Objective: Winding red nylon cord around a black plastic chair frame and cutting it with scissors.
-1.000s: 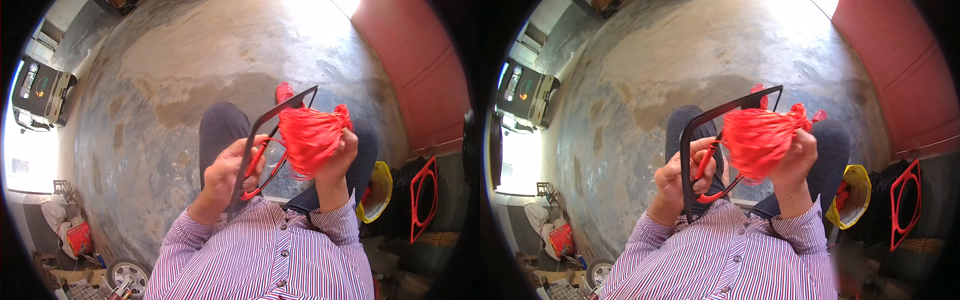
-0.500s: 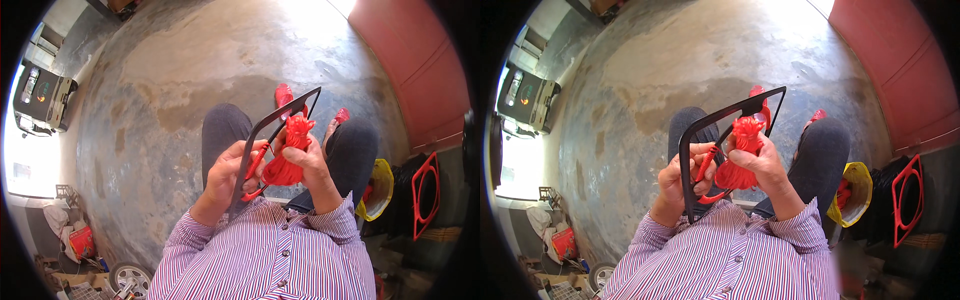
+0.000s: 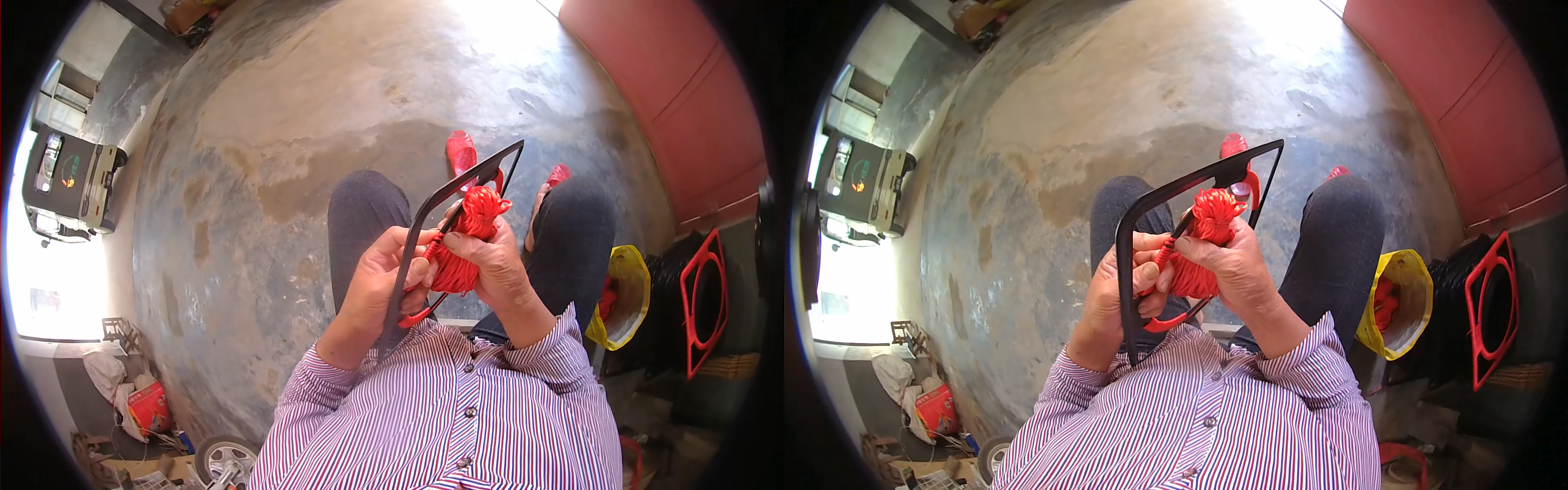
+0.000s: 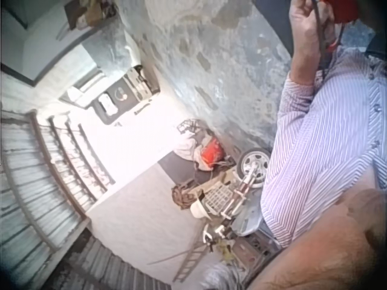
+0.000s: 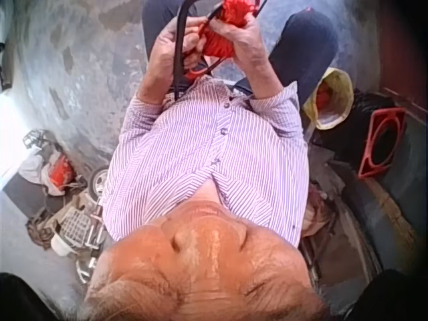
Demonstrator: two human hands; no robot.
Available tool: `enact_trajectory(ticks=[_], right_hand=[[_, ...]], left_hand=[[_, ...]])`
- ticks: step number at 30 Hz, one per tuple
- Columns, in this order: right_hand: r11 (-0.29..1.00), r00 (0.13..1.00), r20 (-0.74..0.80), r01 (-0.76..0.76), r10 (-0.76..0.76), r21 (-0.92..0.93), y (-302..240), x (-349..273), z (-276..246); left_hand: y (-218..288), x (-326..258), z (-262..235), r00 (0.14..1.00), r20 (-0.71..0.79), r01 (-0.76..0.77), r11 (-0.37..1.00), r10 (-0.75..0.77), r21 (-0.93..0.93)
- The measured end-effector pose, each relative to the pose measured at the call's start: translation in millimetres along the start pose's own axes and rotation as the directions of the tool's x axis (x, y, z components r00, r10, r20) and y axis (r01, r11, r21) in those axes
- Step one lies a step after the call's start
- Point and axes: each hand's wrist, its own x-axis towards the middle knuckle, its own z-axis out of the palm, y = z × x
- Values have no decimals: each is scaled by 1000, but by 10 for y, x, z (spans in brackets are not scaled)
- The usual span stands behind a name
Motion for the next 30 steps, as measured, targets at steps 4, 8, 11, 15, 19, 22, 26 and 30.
enact_trajectory(ticks=[4, 8, 11, 15, 19, 22, 26, 30], right_hand=[[995, 999, 19, -46, 45, 84, -28, -7, -3], [992, 998, 10, -66, 66, 109, -27, -20, -13], [998, 999, 3, -40, 40, 54, -33, -37, 7], [999, 998, 51, -39, 40, -17, -28, -35, -16], [998, 998, 56, -32, 29, 51, -42, -22, -13], [996, 999, 12, -43, 42, 77, -98, -15, -22], [986, 999, 30, -13, 19, -167, -133, -3, -83], [987, 998, 11, -54, 56, -150, -93, -10, -58]], left_hand=[[-4, 1, 33, 1000, -6, 4, 1000, -4, 20], [-44, 19, 0, 1000, -2, -5, 1000, 5, 9], [-33, 1, 2, 1000, 17, -19, 999, 18, 49], [-30, -9, -29, 999, 25, -35, 997, 34, 67], [-35, 11, -21, 999, 36, -38, 998, 36, 50], [-52, 18, -11, 999, 34, -33, 998, 32, 46], [-36, -4, -27, 998, 31, -48, 997, 46, 53], [-39, -1, -58, 998, 47, -43, 998, 41, 37]])
